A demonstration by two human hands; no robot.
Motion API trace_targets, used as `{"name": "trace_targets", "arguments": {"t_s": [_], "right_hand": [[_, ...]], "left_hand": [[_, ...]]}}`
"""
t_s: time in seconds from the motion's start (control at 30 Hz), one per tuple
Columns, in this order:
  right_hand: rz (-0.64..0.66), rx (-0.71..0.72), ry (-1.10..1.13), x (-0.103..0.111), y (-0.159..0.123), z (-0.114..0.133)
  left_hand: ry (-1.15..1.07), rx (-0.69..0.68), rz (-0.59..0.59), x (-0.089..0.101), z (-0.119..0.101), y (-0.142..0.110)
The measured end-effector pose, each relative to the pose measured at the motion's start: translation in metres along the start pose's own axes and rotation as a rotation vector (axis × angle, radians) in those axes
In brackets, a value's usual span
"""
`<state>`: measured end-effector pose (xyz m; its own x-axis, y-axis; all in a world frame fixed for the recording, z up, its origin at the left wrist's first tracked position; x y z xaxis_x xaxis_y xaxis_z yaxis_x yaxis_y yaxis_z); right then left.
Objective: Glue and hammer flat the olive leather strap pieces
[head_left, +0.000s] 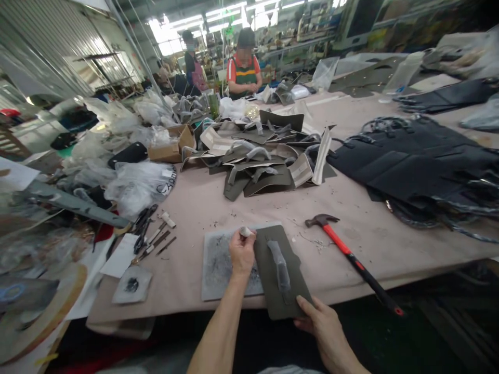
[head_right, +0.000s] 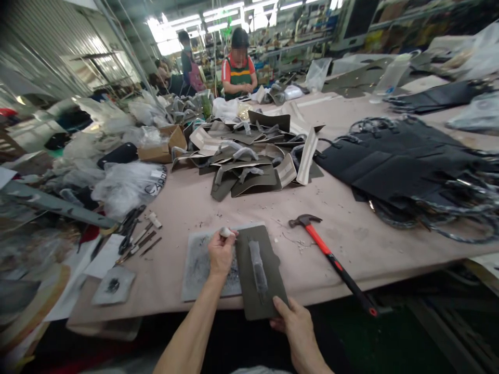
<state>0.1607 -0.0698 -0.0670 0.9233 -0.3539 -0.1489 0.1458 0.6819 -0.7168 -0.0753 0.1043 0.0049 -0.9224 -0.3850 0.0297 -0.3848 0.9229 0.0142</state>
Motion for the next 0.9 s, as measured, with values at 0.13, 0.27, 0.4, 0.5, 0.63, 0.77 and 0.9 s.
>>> {"name": "trace_targets", "arguments": {"t_s": [0.13,0.27,0.4,0.5,0.63,0.77,0.9], "right_hand": [[0.061,0.059,-0.238,0.001,0.001,0.006],[-0.072,0.408,-0.609,0.028,0.0,0.057],[-0.319,0.866,-0.968,0.052,-0.005,0.14],[-0.461,1.003,-1.301,0.064,0.008,0.176],[-0.489,0.873,-1.561,0.082,0.041,0.178],[-0.442,0.803,-1.645,0.087,0.059,0.17],[-0.323,0.617,-1.375,0.1,0.078,0.172]], "left_hand": [[-0.049,-0.021,0.168,-0.037,-0.002,0.003],[-0.087,0.0,0.213,-0.05,0.009,0.008],[-0.046,0.013,0.259,-0.053,0.013,0.01],[-0.005,0.008,0.265,-0.054,0.01,0.009],[0.048,-0.018,0.276,-0.057,0.005,0.006],[0.111,-0.046,0.291,-0.06,0.001,0.005],[0.204,-0.072,0.334,-0.064,-0.003,0.008]]}}
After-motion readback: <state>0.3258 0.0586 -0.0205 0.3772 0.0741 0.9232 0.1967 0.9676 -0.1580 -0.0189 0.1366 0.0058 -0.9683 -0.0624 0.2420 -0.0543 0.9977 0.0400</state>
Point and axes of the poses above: each hand's wrist, its own y-axis towards the middle knuckle, its own x-axis out of the back of the hand, z = x × y, the point moved 10 cm from there along y, towards the middle knuckle, and after that the axes turned 4 degrees about y, right-handed, at the moved point
